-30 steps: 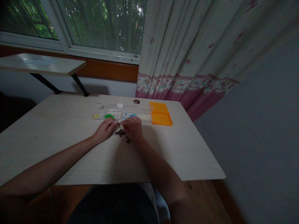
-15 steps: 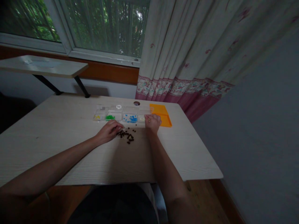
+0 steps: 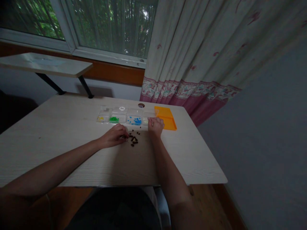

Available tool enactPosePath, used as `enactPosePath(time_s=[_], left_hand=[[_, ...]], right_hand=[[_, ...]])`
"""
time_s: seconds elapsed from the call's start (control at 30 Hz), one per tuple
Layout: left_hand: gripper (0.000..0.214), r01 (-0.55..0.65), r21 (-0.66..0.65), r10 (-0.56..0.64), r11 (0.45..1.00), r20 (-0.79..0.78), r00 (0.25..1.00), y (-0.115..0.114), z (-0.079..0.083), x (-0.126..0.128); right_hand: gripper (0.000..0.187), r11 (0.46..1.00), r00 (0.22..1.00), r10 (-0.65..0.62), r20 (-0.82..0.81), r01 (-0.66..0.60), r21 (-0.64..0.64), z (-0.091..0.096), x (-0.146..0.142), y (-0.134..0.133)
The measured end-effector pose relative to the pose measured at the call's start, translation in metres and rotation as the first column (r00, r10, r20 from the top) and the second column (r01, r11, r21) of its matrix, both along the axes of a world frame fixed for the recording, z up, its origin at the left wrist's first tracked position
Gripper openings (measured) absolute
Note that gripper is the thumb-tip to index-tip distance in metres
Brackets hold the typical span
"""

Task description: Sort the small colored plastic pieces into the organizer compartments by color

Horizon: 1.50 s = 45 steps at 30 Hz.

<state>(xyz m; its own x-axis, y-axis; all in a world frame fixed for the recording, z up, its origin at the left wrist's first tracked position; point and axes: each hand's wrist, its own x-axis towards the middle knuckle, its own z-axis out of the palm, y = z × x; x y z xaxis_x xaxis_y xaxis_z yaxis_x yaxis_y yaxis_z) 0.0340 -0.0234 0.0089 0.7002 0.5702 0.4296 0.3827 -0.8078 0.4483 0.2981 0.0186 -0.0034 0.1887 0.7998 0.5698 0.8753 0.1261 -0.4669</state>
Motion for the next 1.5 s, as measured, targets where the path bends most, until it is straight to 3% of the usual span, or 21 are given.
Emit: enactPosePath(time_s=[0.13,0.6,0.73,0.83,0.9,0.97,1.07,1.27,1.5], left_hand=[[0.024,0.038,0.029,-0.036,0.999,-0.079,0.996,-0.003,0.000,0.000],[0.022,0.015,0.114,0.007,0.993,-0.193,0.981,-0.010,0.006,0.003],[0.022,-0.012,0.098,0.023,0.995,-0.119,0.993,-0.009,0.004,0.003],[0.020,-0.081,0.047,0.078,0.996,0.056,0.995,0.000,-0.002,0.000],[0.022,-0.171,0.000,0.168,0.985,0.173,0.971,0.007,-0.007,-0.002],[0.025,-0.226,-0.069,0.236,0.972,0.239,0.942,0.013,-0.011,-0.004],[0.029,-0.251,-0.152,0.285,0.956,0.279,0.917,0.018,-0.013,-0.006],[0.034,-0.249,-0.195,0.298,0.949,0.286,0.911,0.015,-0.011,-0.006],[0.034,-0.257,-0.258,0.330,0.931,0.300,0.895,0.012,-0.008,-0.005]], right_hand=[[0.029,1.000,1.000,0.021,0.003,-0.021,-0.001,0.000,-0.003,-0.001],[0.028,0.998,0.997,0.065,0.041,-0.066,0.021,-0.001,-0.007,0.000],[0.025,0.984,0.987,0.152,0.046,-0.155,0.085,0.001,-0.012,-0.002],[0.023,0.921,0.933,0.354,0.057,-0.359,0.149,0.005,-0.024,-0.008],[0.021,0.832,0.845,0.528,0.087,-0.535,0.146,0.008,-0.035,-0.014],[0.019,0.765,0.772,0.625,0.117,-0.635,0.105,0.011,-0.047,-0.021],[0.019,0.754,0.750,0.636,0.183,-0.654,0.058,0.012,-0.063,-0.030],[0.018,0.786,0.765,0.594,0.248,-0.618,0.023,0.013,-0.075,-0.037],[0.016,0.811,0.772,0.524,0.361,-0.582,0.068,0.015,-0.078,-0.043]])
